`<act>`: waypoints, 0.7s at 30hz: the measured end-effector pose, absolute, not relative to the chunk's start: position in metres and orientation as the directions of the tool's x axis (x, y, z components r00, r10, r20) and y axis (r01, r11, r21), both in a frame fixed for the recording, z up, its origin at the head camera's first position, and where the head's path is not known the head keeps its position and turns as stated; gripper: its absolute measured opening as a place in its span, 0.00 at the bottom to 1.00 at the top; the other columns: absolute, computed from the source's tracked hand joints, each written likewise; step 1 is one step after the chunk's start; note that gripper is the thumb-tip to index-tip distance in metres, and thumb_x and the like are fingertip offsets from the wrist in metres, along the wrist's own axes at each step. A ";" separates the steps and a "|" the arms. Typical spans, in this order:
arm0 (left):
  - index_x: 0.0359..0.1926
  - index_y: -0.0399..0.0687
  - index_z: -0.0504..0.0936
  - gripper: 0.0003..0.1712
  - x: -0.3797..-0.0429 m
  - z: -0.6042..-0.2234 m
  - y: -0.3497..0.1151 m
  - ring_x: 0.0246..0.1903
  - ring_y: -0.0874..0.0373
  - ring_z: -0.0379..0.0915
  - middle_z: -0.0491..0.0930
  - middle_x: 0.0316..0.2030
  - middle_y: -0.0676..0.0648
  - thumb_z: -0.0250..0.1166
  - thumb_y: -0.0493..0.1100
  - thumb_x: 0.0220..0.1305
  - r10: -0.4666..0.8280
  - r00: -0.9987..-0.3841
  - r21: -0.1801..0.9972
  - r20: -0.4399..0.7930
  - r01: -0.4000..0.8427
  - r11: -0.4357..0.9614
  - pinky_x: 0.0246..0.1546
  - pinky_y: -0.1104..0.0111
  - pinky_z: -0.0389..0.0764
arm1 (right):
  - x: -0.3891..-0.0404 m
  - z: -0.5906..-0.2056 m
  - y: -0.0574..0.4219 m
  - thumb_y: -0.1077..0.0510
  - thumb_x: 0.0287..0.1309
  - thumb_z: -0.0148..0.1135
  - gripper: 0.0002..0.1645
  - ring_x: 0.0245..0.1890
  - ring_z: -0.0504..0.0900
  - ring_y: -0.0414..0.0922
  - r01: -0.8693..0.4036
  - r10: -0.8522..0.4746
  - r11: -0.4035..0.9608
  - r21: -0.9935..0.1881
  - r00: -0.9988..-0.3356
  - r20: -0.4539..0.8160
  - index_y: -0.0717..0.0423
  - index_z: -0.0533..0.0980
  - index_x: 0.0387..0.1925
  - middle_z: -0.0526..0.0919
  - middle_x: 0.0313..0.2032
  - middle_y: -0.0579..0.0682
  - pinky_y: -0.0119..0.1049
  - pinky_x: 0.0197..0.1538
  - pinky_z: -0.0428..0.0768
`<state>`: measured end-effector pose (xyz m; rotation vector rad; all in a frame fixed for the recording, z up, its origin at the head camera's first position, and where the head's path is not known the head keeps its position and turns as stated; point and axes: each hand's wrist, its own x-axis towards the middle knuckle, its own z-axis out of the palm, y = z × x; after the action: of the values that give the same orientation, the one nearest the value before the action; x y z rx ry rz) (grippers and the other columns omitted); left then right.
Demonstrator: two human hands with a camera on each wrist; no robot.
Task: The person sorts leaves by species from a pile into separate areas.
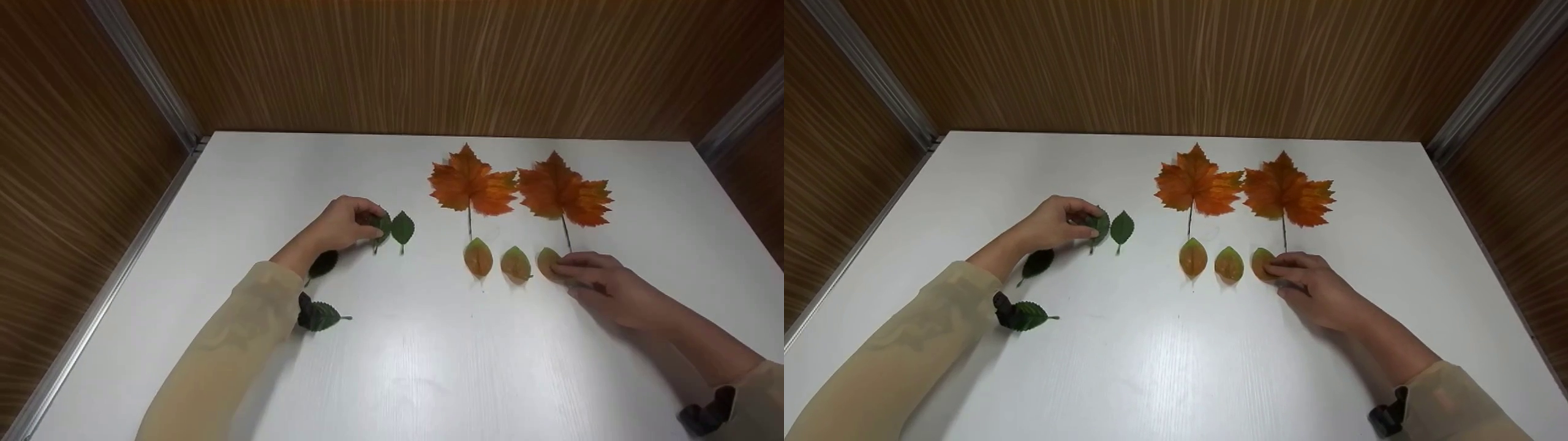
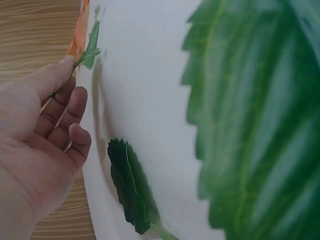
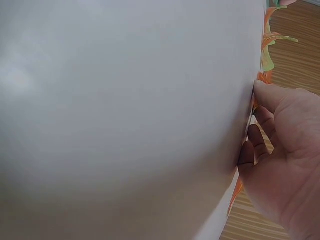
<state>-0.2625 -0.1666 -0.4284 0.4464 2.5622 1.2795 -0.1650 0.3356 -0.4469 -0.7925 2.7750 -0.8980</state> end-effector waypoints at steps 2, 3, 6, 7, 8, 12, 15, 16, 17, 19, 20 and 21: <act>0.57 0.43 0.88 0.18 -0.263 -0.429 -0.166 0.49 0.54 0.77 0.85 0.51 0.46 0.75 0.38 0.67 0.375 -0.924 0.802 -0.077 0.165 0.574 0.51 0.64 0.77 | -0.165 -0.447 0.336 0.63 0.73 0.66 0.26 0.70 0.67 0.60 -0.446 -0.515 0.686 -0.575 -0.856 0.050 0.55 0.79 0.69 0.74 0.68 0.56 0.10 0.58 0.62; 0.57 0.43 0.88 0.18 -0.263 -0.430 -0.166 0.49 0.54 0.77 0.85 0.51 0.46 0.75 0.38 0.67 0.374 -0.924 0.801 -0.079 0.165 0.575 0.51 0.64 0.77 | -0.165 -0.447 0.336 0.64 0.72 0.66 0.26 0.69 0.67 0.61 -0.451 -0.518 0.685 -0.572 -0.854 0.053 0.55 0.79 0.69 0.74 0.68 0.56 0.10 0.57 0.62; 0.57 0.43 0.88 0.18 -0.264 -0.431 -0.165 0.50 0.54 0.78 0.85 0.51 0.46 0.75 0.38 0.67 0.375 -0.923 0.796 -0.084 0.164 0.583 0.52 0.63 0.78 | -0.166 -0.447 0.336 0.65 0.72 0.67 0.26 0.69 0.67 0.61 -0.460 -0.521 0.686 -0.564 -0.852 0.062 0.55 0.79 0.69 0.75 0.68 0.57 0.10 0.58 0.62; 0.57 0.43 0.88 0.17 -0.264 -0.432 -0.165 0.50 0.54 0.78 0.85 0.50 0.46 0.75 0.37 0.67 0.375 -0.923 0.793 -0.086 0.164 0.586 0.52 0.63 0.78 | -0.166 -0.447 0.336 0.65 0.72 0.67 0.26 0.68 0.67 0.61 -0.462 -0.523 0.684 -0.564 -0.850 0.062 0.55 0.79 0.69 0.75 0.67 0.57 0.10 0.58 0.62; 0.57 0.43 0.88 0.17 -0.264 -0.432 -0.165 0.50 0.54 0.79 0.85 0.50 0.46 0.75 0.37 0.67 0.375 -0.923 0.792 -0.088 0.164 0.589 0.52 0.63 0.79 | -0.167 -0.447 0.336 0.65 0.72 0.67 0.26 0.68 0.67 0.61 -0.461 -0.523 0.684 -0.566 -0.850 0.060 0.55 0.79 0.69 0.75 0.67 0.57 0.11 0.58 0.62; 0.57 0.43 0.88 0.17 -0.264 -0.432 -0.165 0.49 0.54 0.79 0.85 0.50 0.46 0.74 0.37 0.67 0.375 -0.922 0.783 -0.094 0.164 0.600 0.52 0.63 0.79 | -0.166 -0.447 0.335 0.65 0.72 0.66 0.27 0.69 0.67 0.61 -0.446 -0.517 0.687 -0.574 -0.855 0.044 0.55 0.79 0.70 0.74 0.68 0.57 0.10 0.57 0.62; 0.56 0.42 0.88 0.17 -0.264 -0.432 -0.165 0.48 0.55 0.78 0.85 0.48 0.45 0.75 0.37 0.67 0.374 -0.922 0.775 -0.094 0.168 0.610 0.51 0.64 0.79 | -0.165 -0.446 0.335 0.64 0.73 0.66 0.27 0.69 0.66 0.60 -0.432 -0.513 0.690 -0.581 -0.858 0.029 0.54 0.78 0.70 0.73 0.68 0.57 0.11 0.57 0.63; 0.56 0.42 0.88 0.17 -0.264 -0.432 -0.165 0.48 0.54 0.78 0.85 0.48 0.45 0.75 0.37 0.67 0.375 -0.923 0.772 -0.093 0.171 0.612 0.51 0.64 0.79 | -0.165 -0.446 0.335 0.63 0.73 0.66 0.27 0.69 0.66 0.60 -0.430 -0.513 0.691 -0.581 -0.858 0.026 0.54 0.78 0.70 0.73 0.69 0.56 0.11 0.57 0.63; 0.56 0.42 0.88 0.17 -0.264 -0.432 -0.165 0.48 0.55 0.78 0.85 0.48 0.45 0.75 0.37 0.67 0.374 -0.923 0.771 -0.093 0.171 0.613 0.50 0.64 0.78 | -0.165 -0.446 0.335 0.63 0.73 0.66 0.27 0.69 0.66 0.60 -0.429 -0.512 0.692 -0.581 -0.858 0.023 0.54 0.78 0.71 0.73 0.69 0.56 0.11 0.57 0.63; 0.56 0.42 0.88 0.17 -0.265 -0.432 -0.165 0.47 0.55 0.78 0.85 0.47 0.45 0.75 0.37 0.67 0.376 -0.922 0.770 -0.091 0.173 0.614 0.49 0.64 0.78 | -0.165 -0.445 0.335 0.62 0.74 0.66 0.27 0.70 0.66 0.60 -0.426 -0.511 0.693 -0.582 -0.860 0.020 0.54 0.78 0.71 0.73 0.69 0.56 0.11 0.57 0.63; 0.56 0.42 0.88 0.17 -0.265 -0.433 -0.165 0.46 0.55 0.78 0.85 0.47 0.45 0.75 0.37 0.67 0.376 -0.922 0.769 -0.090 0.175 0.614 0.49 0.64 0.78 | -0.165 -0.446 0.335 0.63 0.73 0.66 0.27 0.69 0.66 0.60 -0.428 -0.512 0.691 -0.582 -0.859 0.024 0.54 0.78 0.71 0.73 0.69 0.56 0.11 0.57 0.63; 0.56 0.42 0.88 0.17 -0.264 -0.433 -0.164 0.46 0.54 0.78 0.85 0.47 0.45 0.74 0.37 0.67 0.378 -0.922 0.767 -0.090 0.178 0.617 0.49 0.64 0.78 | -0.165 -0.446 0.335 0.62 0.73 0.66 0.26 0.69 0.66 0.60 -0.431 -0.513 0.689 -0.582 -0.858 0.027 0.54 0.78 0.71 0.74 0.68 0.56 0.11 0.57 0.63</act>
<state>-0.2644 -0.1645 -0.4327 0.4546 2.5996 1.1938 -0.1649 0.3353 -0.4456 -0.7750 2.7594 -0.8985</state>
